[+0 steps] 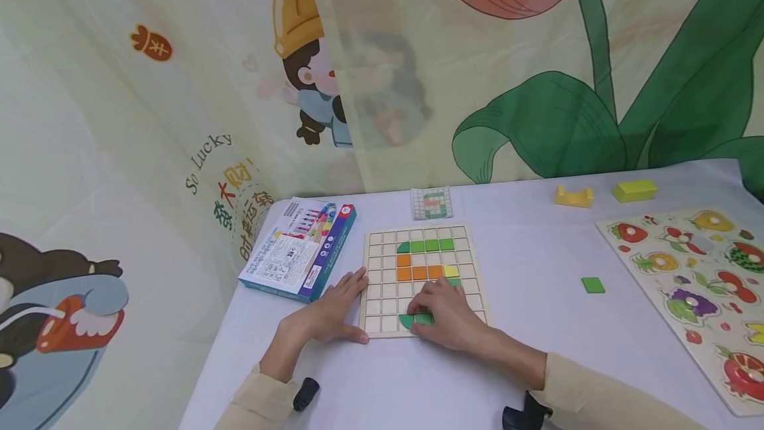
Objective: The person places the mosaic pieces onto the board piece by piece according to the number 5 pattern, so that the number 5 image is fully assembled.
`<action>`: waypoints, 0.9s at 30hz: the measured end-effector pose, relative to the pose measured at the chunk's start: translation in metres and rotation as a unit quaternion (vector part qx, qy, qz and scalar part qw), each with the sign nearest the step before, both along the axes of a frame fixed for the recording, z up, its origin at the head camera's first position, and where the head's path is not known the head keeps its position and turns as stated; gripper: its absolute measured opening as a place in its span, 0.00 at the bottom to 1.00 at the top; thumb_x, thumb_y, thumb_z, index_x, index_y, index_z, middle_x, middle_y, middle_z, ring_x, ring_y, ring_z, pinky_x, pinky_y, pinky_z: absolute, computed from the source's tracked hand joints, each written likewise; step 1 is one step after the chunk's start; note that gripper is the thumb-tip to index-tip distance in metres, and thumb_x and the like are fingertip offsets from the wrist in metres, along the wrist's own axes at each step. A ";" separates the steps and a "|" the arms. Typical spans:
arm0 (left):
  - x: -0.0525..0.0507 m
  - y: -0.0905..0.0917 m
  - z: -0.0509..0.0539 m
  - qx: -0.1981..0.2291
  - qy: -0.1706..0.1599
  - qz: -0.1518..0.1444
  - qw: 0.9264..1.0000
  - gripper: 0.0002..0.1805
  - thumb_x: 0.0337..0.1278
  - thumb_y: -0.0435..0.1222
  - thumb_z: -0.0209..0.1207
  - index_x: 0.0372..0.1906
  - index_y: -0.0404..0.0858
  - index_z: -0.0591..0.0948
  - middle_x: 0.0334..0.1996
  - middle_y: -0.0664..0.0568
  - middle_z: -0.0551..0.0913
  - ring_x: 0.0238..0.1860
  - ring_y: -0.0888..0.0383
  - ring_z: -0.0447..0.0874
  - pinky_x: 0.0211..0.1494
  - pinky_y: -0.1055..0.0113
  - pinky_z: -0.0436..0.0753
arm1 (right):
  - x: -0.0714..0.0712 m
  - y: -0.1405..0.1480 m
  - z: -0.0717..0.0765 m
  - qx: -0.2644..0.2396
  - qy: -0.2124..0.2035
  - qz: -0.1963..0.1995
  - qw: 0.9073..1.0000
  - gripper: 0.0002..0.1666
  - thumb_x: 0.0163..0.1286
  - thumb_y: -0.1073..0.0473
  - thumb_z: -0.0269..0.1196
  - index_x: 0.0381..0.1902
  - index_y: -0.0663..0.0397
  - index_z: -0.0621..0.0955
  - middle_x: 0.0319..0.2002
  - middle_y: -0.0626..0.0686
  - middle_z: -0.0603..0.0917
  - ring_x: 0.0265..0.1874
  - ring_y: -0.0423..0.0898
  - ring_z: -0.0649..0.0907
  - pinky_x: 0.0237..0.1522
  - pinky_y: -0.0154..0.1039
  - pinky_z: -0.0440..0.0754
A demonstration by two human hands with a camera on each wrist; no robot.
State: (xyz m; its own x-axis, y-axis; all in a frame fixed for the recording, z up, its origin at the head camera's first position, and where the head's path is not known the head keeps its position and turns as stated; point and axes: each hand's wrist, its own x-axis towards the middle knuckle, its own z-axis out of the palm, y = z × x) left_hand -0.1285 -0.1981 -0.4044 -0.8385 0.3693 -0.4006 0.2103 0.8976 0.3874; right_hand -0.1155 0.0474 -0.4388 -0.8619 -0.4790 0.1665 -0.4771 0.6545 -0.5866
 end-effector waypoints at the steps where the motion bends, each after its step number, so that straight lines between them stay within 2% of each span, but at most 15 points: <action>1: 0.000 0.000 0.000 0.001 0.000 -0.001 1.000 0.58 0.44 0.51 0.72 0.77 0.43 0.52 0.79 0.53 0.42 0.80 0.49 0.38 0.80 0.45 0.48 | 0.000 0.000 0.000 0.001 0.003 0.000 1.000 0.08 0.51 0.58 0.74 0.31 0.44 0.86 0.31 0.42 0.78 0.36 0.39 0.67 0.37 0.36 0.60; 8: 0.000 0.000 -0.001 0.003 -0.001 0.001 1.000 0.58 0.43 0.51 0.72 0.77 0.43 0.51 0.79 0.53 0.42 0.80 0.48 0.38 0.79 0.45 0.48 | -0.004 0.009 0.001 -0.004 -0.001 0.015 1.000 0.08 0.54 0.56 0.72 0.34 0.42 0.86 0.30 0.39 0.77 0.37 0.39 0.67 0.37 0.35 0.60; 12: -0.001 -0.001 -0.002 0.002 0.002 -0.001 1.000 0.58 0.44 0.51 0.72 0.77 0.43 0.51 0.79 0.54 0.42 0.80 0.48 0.38 0.79 0.45 0.48 | -0.012 0.029 0.007 -0.023 -0.023 0.036 0.999 0.10 0.58 0.56 0.69 0.39 0.42 0.86 0.30 0.37 0.78 0.38 0.39 0.67 0.39 0.36 0.64; 16: -0.001 -0.002 -0.001 0.006 0.000 -0.005 1.000 0.58 0.44 0.51 0.71 0.77 0.43 0.51 0.80 0.53 0.41 0.80 0.48 0.37 0.80 0.45 0.47 | -0.019 0.061 0.016 -0.031 -0.044 0.056 0.997 0.12 0.60 0.55 0.69 0.43 0.42 0.86 0.37 0.38 0.83 0.43 0.39 0.71 0.42 0.37 0.69; 19: -0.001 -0.002 0.000 0.007 -0.002 -0.007 1.000 0.58 0.44 0.52 0.71 0.77 0.43 0.51 0.79 0.53 0.41 0.79 0.48 0.38 0.80 0.45 0.47 | -0.024 0.089 0.021 -0.024 -0.060 0.054 0.996 0.14 0.60 0.54 0.70 0.45 0.40 0.86 0.42 0.37 0.84 0.45 0.39 0.72 0.45 0.38 0.74; 23: -0.001 -0.001 0.001 0.000 -0.002 -0.009 1.000 0.58 0.44 0.52 0.71 0.77 0.43 0.51 0.80 0.53 0.41 0.80 0.48 0.37 0.80 0.46 0.48 | -0.026 0.131 0.024 -0.008 -0.067 0.031 0.997 0.16 0.60 0.51 0.70 0.47 0.39 0.85 0.43 0.37 0.84 0.45 0.37 0.73 0.45 0.35 0.79; 27: -0.001 -0.001 0.003 -0.006 -0.001 -0.011 1.000 0.59 0.44 0.53 0.71 0.77 0.43 0.51 0.80 0.53 0.41 0.79 0.48 0.37 0.80 0.46 0.48 | -0.026 0.179 0.022 0.010 -0.038 -0.001 0.999 0.17 0.58 0.49 0.71 0.46 0.39 0.85 0.43 0.40 0.84 0.45 0.31 0.73 0.45 0.34 0.80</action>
